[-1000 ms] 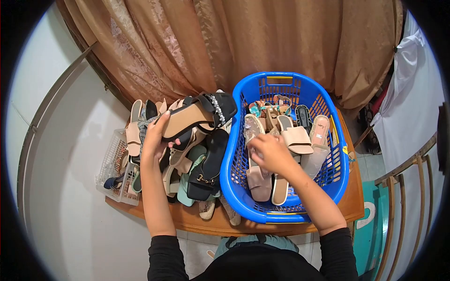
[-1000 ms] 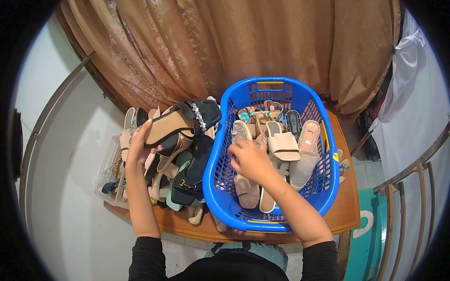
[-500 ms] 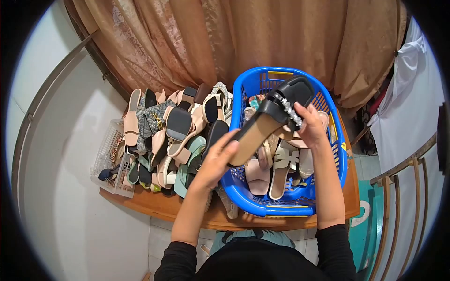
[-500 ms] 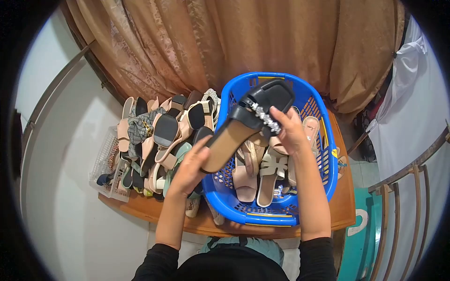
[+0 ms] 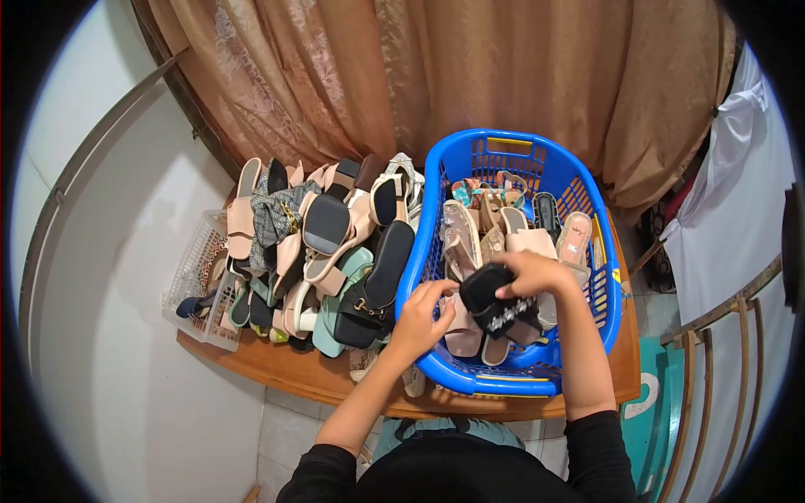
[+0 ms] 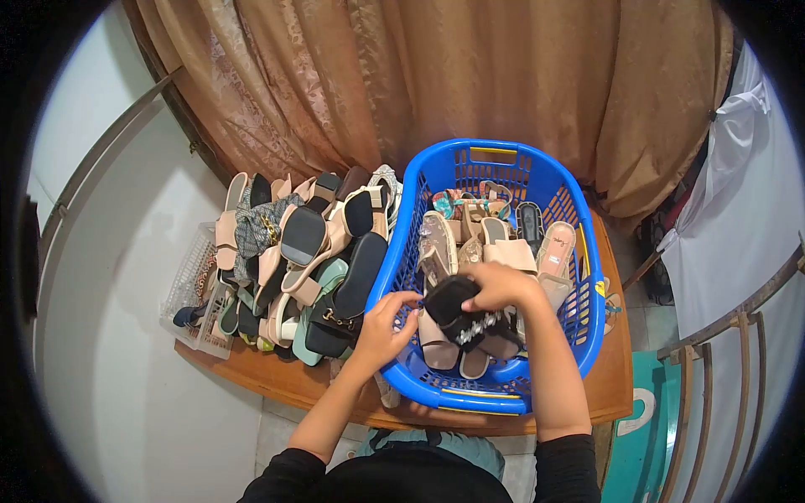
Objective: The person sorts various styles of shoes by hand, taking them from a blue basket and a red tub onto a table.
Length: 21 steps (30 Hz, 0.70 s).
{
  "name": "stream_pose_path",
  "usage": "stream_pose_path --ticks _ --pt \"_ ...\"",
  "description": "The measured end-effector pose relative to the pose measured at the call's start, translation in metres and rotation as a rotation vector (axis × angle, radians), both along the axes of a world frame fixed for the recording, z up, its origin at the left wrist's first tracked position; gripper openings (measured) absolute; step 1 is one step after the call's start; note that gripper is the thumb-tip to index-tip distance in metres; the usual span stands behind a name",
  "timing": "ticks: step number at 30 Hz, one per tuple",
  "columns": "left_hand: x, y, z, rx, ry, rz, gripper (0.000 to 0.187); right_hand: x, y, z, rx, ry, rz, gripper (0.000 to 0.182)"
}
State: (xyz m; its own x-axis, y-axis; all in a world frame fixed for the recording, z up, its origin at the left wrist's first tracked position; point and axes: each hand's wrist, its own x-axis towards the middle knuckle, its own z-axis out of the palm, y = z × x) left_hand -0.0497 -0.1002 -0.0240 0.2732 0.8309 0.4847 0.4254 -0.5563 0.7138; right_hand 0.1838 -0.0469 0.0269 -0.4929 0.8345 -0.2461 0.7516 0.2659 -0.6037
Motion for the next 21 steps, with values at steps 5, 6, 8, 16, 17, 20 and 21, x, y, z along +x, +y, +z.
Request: stream_pose_path --ticks 5,6,8,16,17,20,21 --pt "-0.017 -0.02 0.009 0.347 0.19 0.174 0.024 -0.023 -0.001 -0.017 -0.023 -0.299 0.15 0.048" --pt "-0.024 -0.027 0.015 0.358 0.248 0.26 0.024 -0.025 0.001 -0.02 -0.021 -0.263 0.055 0.044" --pt "-0.038 -0.034 0.013 0.328 0.258 0.502 0.028 -0.024 0.002 -0.023 0.069 -0.227 -0.056 0.033" --pt "-0.094 -0.042 -0.034 -0.174 -0.146 0.781 0.053 -0.025 -0.002 -0.016 0.102 -0.163 -0.074 0.029" --pt "-0.096 -0.041 -0.038 -0.332 -0.37 0.656 0.05 -0.028 -0.004 -0.012 0.093 -0.14 -0.038 0.03" --pt "-0.102 -0.042 -0.037 -0.451 -0.517 0.558 0.043 -0.033 -0.006 -0.012 0.089 -0.096 0.02 0.032" --pt "-0.103 -0.042 -0.035 -0.416 -0.442 0.588 0.039 -0.034 -0.006 -0.013 0.095 -0.074 0.037 0.033"
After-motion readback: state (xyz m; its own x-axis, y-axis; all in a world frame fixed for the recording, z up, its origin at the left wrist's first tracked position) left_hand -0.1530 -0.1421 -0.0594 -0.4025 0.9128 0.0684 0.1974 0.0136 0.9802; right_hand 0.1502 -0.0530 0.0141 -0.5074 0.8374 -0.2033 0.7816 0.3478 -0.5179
